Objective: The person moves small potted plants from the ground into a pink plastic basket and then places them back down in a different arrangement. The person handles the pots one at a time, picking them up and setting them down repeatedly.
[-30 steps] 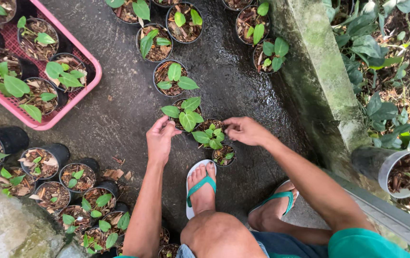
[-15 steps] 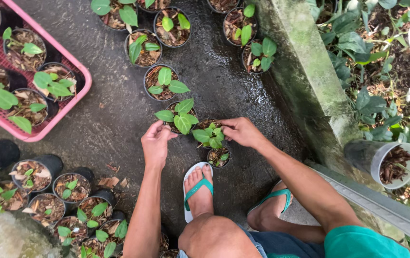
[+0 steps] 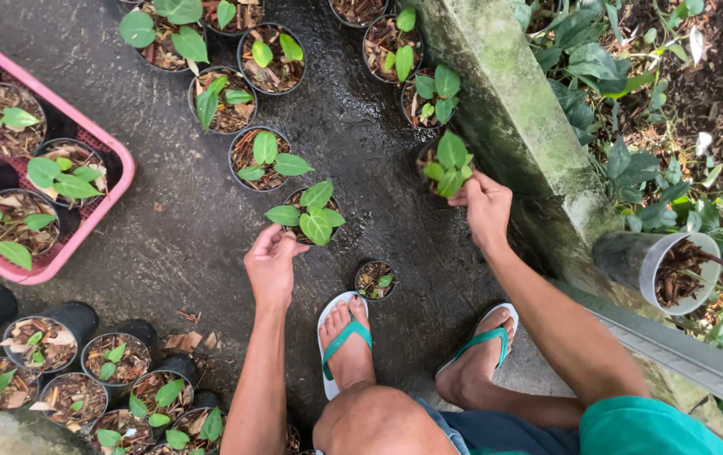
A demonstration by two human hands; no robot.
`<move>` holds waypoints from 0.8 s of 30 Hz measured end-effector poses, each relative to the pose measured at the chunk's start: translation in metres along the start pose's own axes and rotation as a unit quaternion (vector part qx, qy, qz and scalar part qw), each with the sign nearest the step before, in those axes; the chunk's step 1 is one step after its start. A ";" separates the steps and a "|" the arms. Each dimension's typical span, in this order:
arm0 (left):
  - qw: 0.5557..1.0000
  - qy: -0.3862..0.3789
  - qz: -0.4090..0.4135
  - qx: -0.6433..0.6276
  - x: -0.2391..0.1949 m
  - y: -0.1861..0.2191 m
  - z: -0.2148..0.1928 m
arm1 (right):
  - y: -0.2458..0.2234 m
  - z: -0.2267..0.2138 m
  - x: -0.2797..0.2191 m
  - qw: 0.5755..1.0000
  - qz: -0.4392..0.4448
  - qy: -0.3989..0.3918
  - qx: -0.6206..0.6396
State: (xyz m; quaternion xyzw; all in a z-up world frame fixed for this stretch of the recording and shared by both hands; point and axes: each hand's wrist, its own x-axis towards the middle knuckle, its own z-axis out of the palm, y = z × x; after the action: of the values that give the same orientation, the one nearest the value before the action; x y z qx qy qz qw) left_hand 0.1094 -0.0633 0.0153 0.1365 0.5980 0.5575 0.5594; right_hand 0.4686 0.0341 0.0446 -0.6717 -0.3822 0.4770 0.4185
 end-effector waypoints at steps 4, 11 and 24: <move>1.000 -0.015 -0.008 0.012 -0.002 -0.001 0.015 | 0.003 0.005 0.003 0.998 -0.001 0.057 0.033; 0.997 -0.054 -0.014 0.050 -0.005 -0.008 0.049 | 0.014 0.015 0.021 0.991 0.031 0.100 0.086; 0.977 -0.179 -0.056 0.102 -0.011 -0.027 0.108 | 0.028 0.008 0.013 0.986 0.042 0.093 0.135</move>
State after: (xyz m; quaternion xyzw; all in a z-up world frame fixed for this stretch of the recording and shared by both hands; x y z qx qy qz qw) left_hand 0.2142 -0.0252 0.0256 0.2566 0.5487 0.4278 0.6709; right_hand 0.4671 0.0373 0.0135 -0.6661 -0.2452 0.4768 0.5185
